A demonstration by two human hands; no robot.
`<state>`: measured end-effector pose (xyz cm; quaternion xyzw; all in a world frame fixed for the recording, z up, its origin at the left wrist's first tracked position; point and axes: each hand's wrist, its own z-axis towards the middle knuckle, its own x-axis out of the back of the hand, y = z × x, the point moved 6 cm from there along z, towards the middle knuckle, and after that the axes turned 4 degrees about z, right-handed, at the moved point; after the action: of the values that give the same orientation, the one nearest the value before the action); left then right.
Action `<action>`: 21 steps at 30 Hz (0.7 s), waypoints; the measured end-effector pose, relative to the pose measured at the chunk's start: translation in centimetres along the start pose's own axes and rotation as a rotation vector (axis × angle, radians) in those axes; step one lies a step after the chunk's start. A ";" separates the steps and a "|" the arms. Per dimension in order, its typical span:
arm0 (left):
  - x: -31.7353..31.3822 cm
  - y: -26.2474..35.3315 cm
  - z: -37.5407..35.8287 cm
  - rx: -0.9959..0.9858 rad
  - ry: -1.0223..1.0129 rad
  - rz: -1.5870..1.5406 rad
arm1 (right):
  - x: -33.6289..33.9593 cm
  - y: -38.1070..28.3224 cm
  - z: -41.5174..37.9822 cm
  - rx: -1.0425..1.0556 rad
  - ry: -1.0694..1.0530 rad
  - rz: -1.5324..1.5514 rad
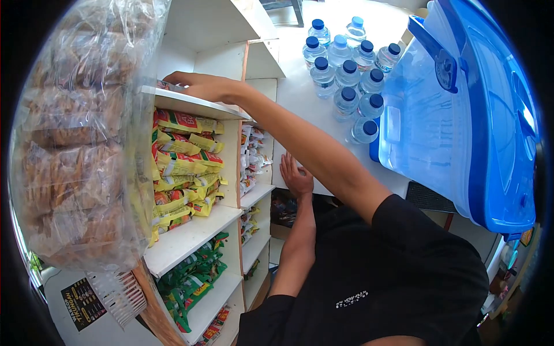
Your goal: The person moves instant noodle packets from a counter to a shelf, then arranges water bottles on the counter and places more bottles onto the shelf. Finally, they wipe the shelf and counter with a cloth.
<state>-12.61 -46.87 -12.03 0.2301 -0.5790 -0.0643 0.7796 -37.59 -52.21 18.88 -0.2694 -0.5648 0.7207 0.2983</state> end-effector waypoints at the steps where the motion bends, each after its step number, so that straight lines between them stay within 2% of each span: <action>1: -0.1 -0.2 -0.1 0.001 0.006 0.004 | -0.4 0.8 0.8 0.004 -0.019 0.014; 6: 0.4 0.4 0.3 0.024 -0.001 -0.022 | -0.7 2.5 2.1 0.039 -0.058 0.058; 9: 0.9 0.8 0.6 0.013 -0.009 -0.018 | 0.4 2.9 1.8 0.043 -0.002 -0.091; 12: 1.3 1.2 0.7 0.009 -0.003 -0.018 | 2.0 2.0 0.9 0.167 -0.078 -0.253; 16: 1.5 1.4 0.6 0.020 0.009 -0.025 | 3.8 1.2 -3.6 0.143 0.088 -0.191; 17: 1.4 1.4 0.6 0.015 0.013 -0.023 | 4.2 1.0 -4.5 0.176 0.178 -0.144; 20: 1.4 1.3 0.7 0.006 0.015 -0.015 | 5.6 1.0 -7.4 0.295 0.261 -0.080; 21: 1.4 1.4 0.7 0.005 0.012 -0.015 | 6.1 1.6 -8.7 0.276 0.349 -0.033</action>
<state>-12.99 -46.36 -10.06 0.2367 -0.5727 -0.0674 0.7819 -35.62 -42.29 15.14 -0.3375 -0.4049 0.7286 0.4374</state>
